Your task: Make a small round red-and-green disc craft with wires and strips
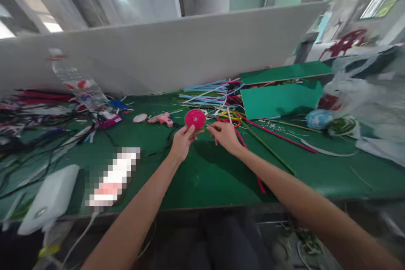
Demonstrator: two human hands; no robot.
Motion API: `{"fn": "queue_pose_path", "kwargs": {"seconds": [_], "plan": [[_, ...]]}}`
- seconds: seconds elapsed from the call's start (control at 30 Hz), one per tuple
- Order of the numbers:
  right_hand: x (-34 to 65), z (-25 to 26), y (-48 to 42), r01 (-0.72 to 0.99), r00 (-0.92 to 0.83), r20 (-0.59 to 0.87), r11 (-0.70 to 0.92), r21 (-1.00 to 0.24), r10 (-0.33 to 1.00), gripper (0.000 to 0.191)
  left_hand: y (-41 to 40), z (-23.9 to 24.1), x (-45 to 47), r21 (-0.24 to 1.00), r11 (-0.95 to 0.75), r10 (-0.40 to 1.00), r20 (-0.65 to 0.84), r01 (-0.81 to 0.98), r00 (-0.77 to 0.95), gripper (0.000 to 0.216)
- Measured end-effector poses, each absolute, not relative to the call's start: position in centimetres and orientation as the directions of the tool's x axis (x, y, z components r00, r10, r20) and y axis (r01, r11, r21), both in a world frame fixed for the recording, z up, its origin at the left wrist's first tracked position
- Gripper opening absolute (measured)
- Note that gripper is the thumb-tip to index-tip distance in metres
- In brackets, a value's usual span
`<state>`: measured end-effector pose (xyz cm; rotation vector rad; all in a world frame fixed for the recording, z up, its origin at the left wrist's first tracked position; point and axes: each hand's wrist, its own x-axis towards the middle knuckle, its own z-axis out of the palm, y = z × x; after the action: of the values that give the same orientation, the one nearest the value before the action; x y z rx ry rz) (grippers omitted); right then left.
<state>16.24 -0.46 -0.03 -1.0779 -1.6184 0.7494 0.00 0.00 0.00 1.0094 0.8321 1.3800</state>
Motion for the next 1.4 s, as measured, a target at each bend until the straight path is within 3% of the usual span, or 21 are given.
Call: {"fn": "queue_pose_path", "kwargs": {"seconds": [0.2, 0.33, 0.43, 0.53, 0.63, 0.97, 1.17, 1.4], "plan": [[15.4, 0.0, -0.6, -0.067, -0.052, 0.248, 0.244, -0.967, 0.967, 0.018, -0.3, 0.0, 0.1, 0.885, 0.011, 0.998, 0.022, -0.465, 0.066, 0.022], [14.4, 0.2, -1.2, -0.363, -0.083, 0.106, 0.069, -0.929, 0.991, 0.022, -0.2, 0.2, -0.2, 0.812, 0.083, 0.996, -0.049, -0.578, 0.074, 0.014], [14.6, 0.3, -1.0, -0.477, -0.214, -0.004, -0.108, -0.872, 0.977, 0.025, -0.2, 0.3, -0.4, 0.783, 0.138, 0.99, -0.094, -0.606, 0.104, 0.009], [15.8, 0.4, 0.0, -0.439, -0.375, -0.024, -0.2, -0.876, 0.927, 0.024, -0.4, 0.4, -0.3, 0.797, 0.174, 0.983, -0.109, -0.579, 0.145, 0.009], [17.2, 0.5, 1.0, -0.372, -0.459, -0.003, -0.195, -0.908, 0.888, 0.022, -0.6, 0.5, -0.2, 0.828, 0.17, 0.98, -0.085, -0.534, 0.181, 0.011], [18.7, 1.3, 1.4, -0.1, -0.361, 0.088, 0.055, -0.993, 0.929, 0.013, -0.6, -0.1, 0.2, 0.938, 0.004, 0.979, 0.067, -0.347, 0.193, 0.028], [18.8, 1.2, 1.6, -0.13, -0.428, -0.035, -0.101, -0.986, 0.903, 0.005, -0.6, -0.3, 0.2, 0.976, -0.087, 0.977, 0.124, -0.201, 0.177, 0.027], [18.6, 1.6, 1.3, -0.11, -0.357, -0.033, -0.077, -0.991, 0.934, 0.003, -0.5, -0.5, 0.3, 0.978, -0.131, 0.972, 0.159, -0.164, 0.171, 0.027]]}}
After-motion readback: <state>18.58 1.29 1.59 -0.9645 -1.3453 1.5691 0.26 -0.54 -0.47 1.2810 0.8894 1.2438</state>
